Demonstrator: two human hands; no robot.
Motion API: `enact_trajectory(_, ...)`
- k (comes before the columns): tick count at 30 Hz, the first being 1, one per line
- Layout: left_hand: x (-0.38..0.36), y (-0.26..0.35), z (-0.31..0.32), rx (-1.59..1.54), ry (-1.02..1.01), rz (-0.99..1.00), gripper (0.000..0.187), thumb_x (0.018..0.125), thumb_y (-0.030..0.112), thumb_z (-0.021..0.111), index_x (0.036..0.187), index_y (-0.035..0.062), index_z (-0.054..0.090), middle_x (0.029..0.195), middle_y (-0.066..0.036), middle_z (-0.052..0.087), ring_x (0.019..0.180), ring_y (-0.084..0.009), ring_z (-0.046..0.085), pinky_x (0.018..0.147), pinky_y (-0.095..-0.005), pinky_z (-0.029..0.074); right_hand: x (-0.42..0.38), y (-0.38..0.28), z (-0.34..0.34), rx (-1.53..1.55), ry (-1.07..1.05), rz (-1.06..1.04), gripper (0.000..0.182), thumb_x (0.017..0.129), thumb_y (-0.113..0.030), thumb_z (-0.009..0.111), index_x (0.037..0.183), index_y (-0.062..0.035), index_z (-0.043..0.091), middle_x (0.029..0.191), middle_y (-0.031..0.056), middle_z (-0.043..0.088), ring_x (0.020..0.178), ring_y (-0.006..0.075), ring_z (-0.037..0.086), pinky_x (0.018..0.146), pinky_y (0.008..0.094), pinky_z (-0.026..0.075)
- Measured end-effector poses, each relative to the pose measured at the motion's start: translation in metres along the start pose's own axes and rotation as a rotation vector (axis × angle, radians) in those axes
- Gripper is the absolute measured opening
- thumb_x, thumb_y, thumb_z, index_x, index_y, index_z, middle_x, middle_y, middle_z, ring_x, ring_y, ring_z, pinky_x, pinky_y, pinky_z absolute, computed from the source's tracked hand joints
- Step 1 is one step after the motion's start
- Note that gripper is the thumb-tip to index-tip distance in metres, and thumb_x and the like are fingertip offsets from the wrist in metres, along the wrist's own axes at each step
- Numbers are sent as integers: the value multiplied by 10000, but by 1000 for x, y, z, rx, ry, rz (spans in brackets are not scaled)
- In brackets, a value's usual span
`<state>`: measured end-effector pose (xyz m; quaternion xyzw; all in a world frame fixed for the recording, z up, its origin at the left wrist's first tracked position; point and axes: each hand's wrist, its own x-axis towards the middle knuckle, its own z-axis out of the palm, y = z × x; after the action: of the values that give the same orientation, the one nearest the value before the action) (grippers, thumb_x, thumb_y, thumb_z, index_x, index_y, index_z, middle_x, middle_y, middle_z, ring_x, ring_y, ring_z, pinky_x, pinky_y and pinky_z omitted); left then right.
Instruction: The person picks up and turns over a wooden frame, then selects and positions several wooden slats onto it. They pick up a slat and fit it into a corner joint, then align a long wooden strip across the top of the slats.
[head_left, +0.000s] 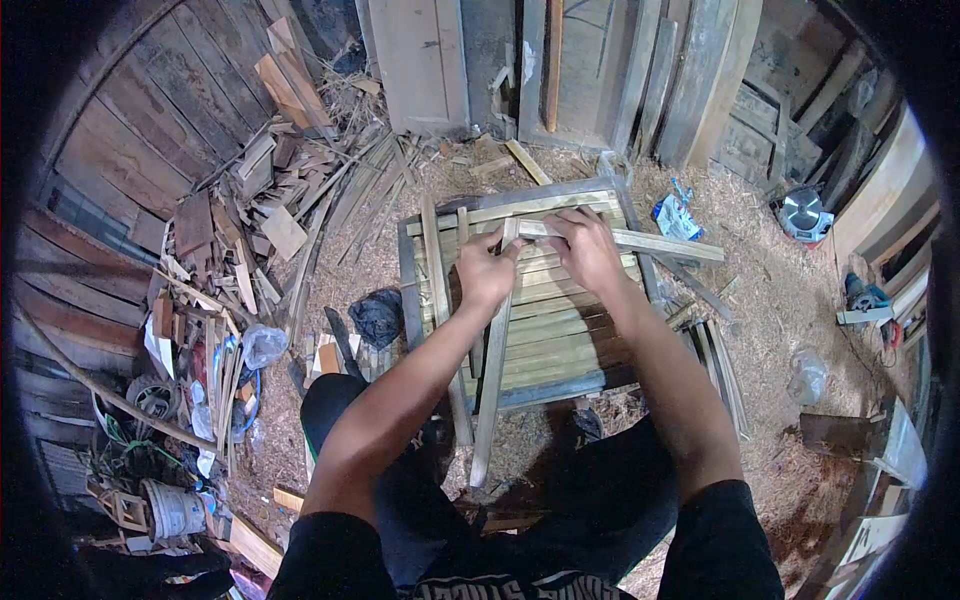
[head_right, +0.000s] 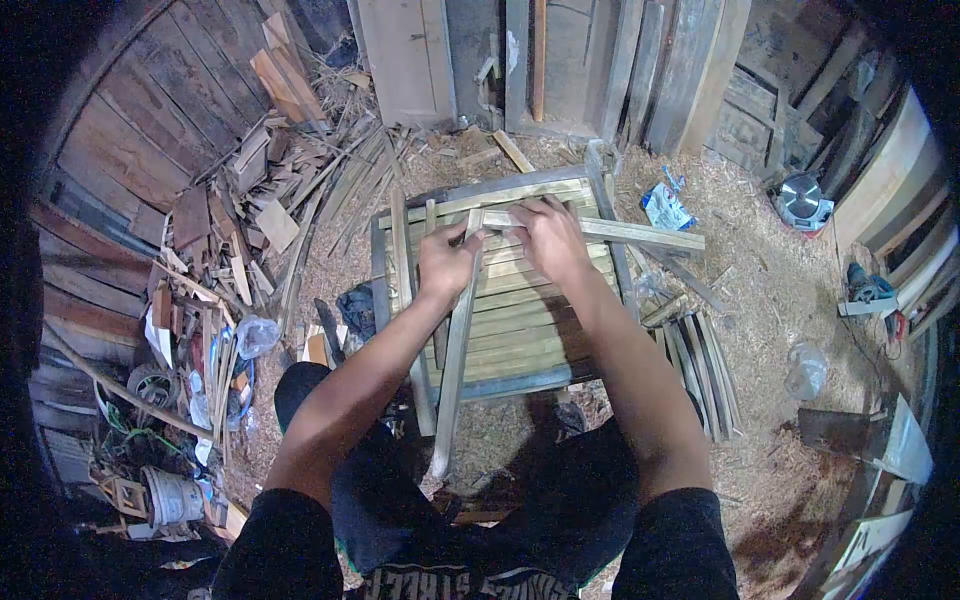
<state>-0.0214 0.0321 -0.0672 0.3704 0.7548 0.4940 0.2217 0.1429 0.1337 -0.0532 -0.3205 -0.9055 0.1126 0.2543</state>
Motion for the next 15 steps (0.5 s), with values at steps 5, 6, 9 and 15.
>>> enact_trajectory(5,2,-9,4,-14,14,18,387,916,163,807,1226,-59,740,1134,-203,738,974,-228,728,841,-338,562,-1,0,3,-5,74,-43,304,876,-161,787,1167,-78,759,1114,101,735,1099,351,650,955,533,474)
enact_trajectory(6,1,-10,5,23,44,60,386,916,161,808,1230,-53,741,1122,-199,738,955,-219,726,829,-335,562,-1,0,3,-6,74,-45,306,877,-162,787,1170,-77,759,1111,103,734,1096,352,651,957,531,475)
enact_trajectory(9,3,-13,5,31,45,82,391,912,166,814,1237,-40,743,1119,-204,739,947,-217,725,829,-336,561,-1,-1,1,-1,68,-44,310,878,-164,786,1175,-76,759,1106,108,733,1090,355,652,958,526,479)
enact_trajectory(15,0,-3,-1,35,-1,40,409,904,187,822,1245,-26,742,1161,-231,740,995,-236,734,877,-345,551,-1,1,2,13,52,-42,311,881,-175,788,1173,-74,759,1109,116,732,1087,358,655,953,521,486)
